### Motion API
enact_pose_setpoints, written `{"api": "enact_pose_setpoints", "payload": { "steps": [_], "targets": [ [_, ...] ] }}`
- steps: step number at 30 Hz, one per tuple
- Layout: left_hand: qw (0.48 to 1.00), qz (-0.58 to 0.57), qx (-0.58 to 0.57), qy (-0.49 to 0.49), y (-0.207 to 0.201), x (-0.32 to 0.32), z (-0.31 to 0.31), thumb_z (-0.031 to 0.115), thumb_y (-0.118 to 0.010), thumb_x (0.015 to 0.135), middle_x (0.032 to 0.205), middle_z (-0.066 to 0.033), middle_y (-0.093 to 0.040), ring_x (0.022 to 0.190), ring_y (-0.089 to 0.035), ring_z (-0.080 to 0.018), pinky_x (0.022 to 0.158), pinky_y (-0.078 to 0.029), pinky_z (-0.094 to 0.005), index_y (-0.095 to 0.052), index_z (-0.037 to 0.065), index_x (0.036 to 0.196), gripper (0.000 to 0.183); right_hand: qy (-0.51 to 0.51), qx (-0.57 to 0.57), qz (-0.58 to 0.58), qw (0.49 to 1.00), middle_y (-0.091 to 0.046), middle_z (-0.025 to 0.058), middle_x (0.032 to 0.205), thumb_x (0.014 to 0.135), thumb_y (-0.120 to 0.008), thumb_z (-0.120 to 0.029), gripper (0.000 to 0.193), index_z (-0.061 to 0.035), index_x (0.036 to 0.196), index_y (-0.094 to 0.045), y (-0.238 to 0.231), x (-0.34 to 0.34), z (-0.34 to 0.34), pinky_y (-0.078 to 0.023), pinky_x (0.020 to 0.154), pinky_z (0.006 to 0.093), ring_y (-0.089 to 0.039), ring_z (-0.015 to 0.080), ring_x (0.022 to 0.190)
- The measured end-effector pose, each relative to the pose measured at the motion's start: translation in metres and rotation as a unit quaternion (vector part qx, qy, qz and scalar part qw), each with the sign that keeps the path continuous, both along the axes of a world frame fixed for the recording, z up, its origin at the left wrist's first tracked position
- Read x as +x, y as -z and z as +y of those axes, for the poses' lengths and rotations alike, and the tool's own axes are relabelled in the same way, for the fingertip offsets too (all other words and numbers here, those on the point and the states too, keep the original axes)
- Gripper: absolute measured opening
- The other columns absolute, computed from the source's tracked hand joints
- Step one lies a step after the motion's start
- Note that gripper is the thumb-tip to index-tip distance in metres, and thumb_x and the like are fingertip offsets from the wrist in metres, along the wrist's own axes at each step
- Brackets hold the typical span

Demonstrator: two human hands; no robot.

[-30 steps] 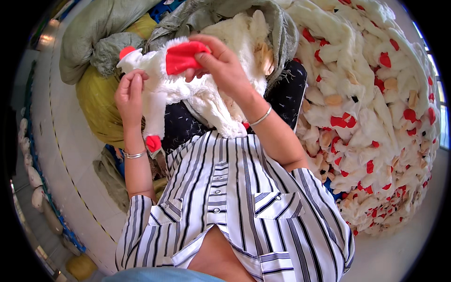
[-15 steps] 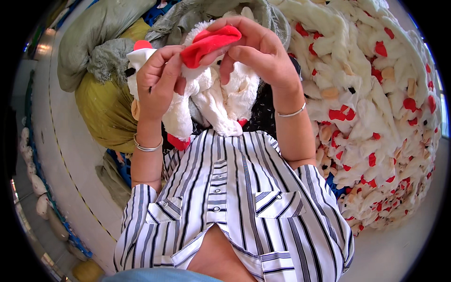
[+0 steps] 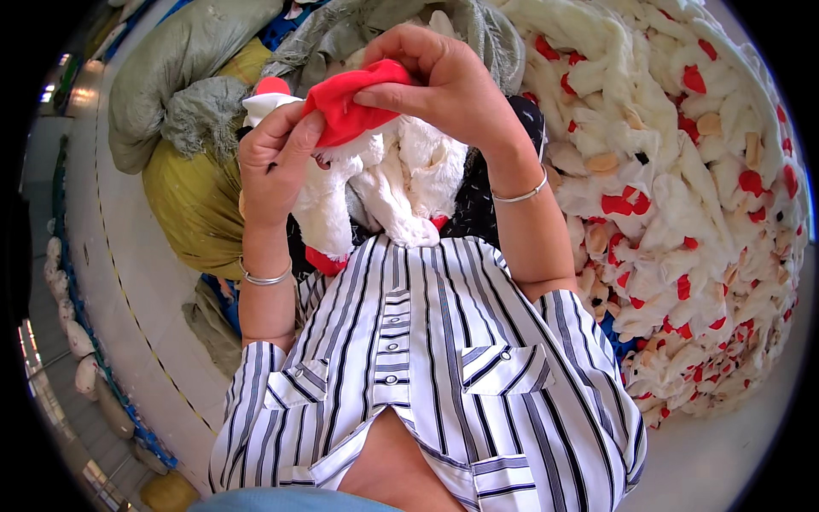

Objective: The person assembles a white stuffed toy by hand, inserting red fabric pieces into the toy's limbs and body. They repeatedly turn the toy over, adjust the fabric, and manipulate the stuffing to shape the toy. The process involves handling multiple red fabric pieces and the white plush body.

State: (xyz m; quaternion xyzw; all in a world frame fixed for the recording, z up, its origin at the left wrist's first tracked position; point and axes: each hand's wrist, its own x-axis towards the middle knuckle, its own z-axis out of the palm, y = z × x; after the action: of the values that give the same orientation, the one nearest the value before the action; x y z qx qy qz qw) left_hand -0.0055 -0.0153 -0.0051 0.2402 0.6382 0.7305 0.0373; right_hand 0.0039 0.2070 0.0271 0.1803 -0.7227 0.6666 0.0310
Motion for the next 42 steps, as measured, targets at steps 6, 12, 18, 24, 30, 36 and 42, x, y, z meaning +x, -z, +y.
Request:
{"api": "enact_pose_setpoints", "payload": {
  "steps": [6, 12, 18, 24, 30, 36, 42],
  "targets": [
    [1.0, -0.02, -0.004, 0.002, -0.001, 0.002, -0.005, 0.017, -0.065, 0.095, 0.081, 0.0004, -0.066, 0.067, -0.058, -0.0022, 0.056, -0.048, -0.0173, -0.069, 0.0, 0.107, 0.021, -0.018, 0.087, 0.094, 0.992, -0.057, -0.0002, 0.079, 0.092, -0.068, -0.015, 0.017, 0.001, 0.098, -0.066, -0.002, -0.009, 0.005, -0.044, 0.068, 0.0233, -0.053, 0.0071, 0.079],
    [1.0, -0.012, -0.016, 0.006, -0.003, -0.001, -0.009, 0.013, -0.061, 0.097, 0.085, -0.0019, -0.067, 0.069, -0.059, -0.0059, 0.058, -0.049, -0.022, -0.067, -0.003, 0.106, 0.019, -0.036, 0.003, 0.125, 0.991, -0.057, -0.0015, 0.075, 0.093, -0.067, -0.017, 0.017, -0.0002, 0.09, -0.065, 0.002, -0.012, -0.005, -0.043, 0.064, 0.0214, -0.053, 0.0045, 0.074],
    [1.0, -0.017, -0.009, -0.014, 0.001, 0.002, -0.006, 0.014, -0.064, 0.095, 0.083, -0.0009, -0.068, 0.068, -0.06, -0.0031, 0.056, -0.048, -0.0193, -0.066, 0.0, 0.107, 0.019, 0.167, -0.003, 0.112, 0.98, -0.057, -0.0035, 0.072, 0.091, -0.07, -0.016, 0.021, -0.0003, 0.08, -0.061, -0.002, -0.014, -0.017, -0.041, 0.055, 0.02, -0.052, 0.0029, 0.065],
    [0.995, -0.047, 0.043, -0.077, -0.002, 0.001, 0.003, 0.013, -0.067, 0.093, 0.083, -0.0006, -0.068, 0.068, -0.063, -0.0046, 0.055, -0.047, -0.0179, -0.065, 0.003, 0.107, 0.017, 0.089, 0.077, 0.161, 0.98, -0.056, 0.0001, 0.067, 0.081, -0.078, -0.016, 0.026, 0.0, 0.09, -0.061, 0.016, 0.011, -0.038, -0.039, 0.053, 0.021, -0.049, 0.005, 0.059],
    [0.999, -0.027, 0.004, -0.039, -0.004, 0.009, 0.01, 0.004, -0.063, 0.094, 0.087, -0.0021, -0.068, 0.075, -0.065, -0.0078, 0.063, -0.052, -0.0203, -0.065, 0.0, 0.106, 0.014, 0.12, 0.018, 0.09, 0.989, -0.055, 0.004, 0.069, 0.083, -0.074, -0.017, 0.023, 0.0003, 0.086, -0.06, 0.032, 0.011, -0.055, -0.042, 0.053, 0.026, -0.051, 0.0108, 0.059],
    [0.998, -0.02, 0.039, -0.043, 0.004, 0.011, 0.005, 0.001, -0.06, 0.095, 0.089, -0.0036, -0.068, 0.081, -0.068, -0.0106, 0.07, -0.055, -0.0211, -0.063, -0.002, 0.101, 0.008, 0.13, 0.121, 0.163, 0.97, -0.055, 0.0061, 0.067, 0.079, -0.07, -0.007, 0.016, 0.0008, 0.091, -0.063, 0.028, 0.008, -0.045, -0.044, 0.055, 0.0269, -0.053, 0.0161, 0.059],
    [0.999, 0.014, 0.036, -0.036, 0.005, 0.014, 0.003, 0.004, -0.06, 0.096, 0.09, -0.0046, -0.068, 0.082, -0.066, -0.0088, 0.073, -0.055, -0.022, -0.063, -0.003, 0.103, 0.01, 0.134, 0.015, 0.125, 0.983, -0.061, 0.0031, 0.074, 0.086, -0.069, -0.008, 0.012, 0.0007, 0.094, -0.067, 0.031, 0.012, -0.055, -0.044, 0.062, 0.025, -0.055, 0.0096, 0.07]
  ]
}}
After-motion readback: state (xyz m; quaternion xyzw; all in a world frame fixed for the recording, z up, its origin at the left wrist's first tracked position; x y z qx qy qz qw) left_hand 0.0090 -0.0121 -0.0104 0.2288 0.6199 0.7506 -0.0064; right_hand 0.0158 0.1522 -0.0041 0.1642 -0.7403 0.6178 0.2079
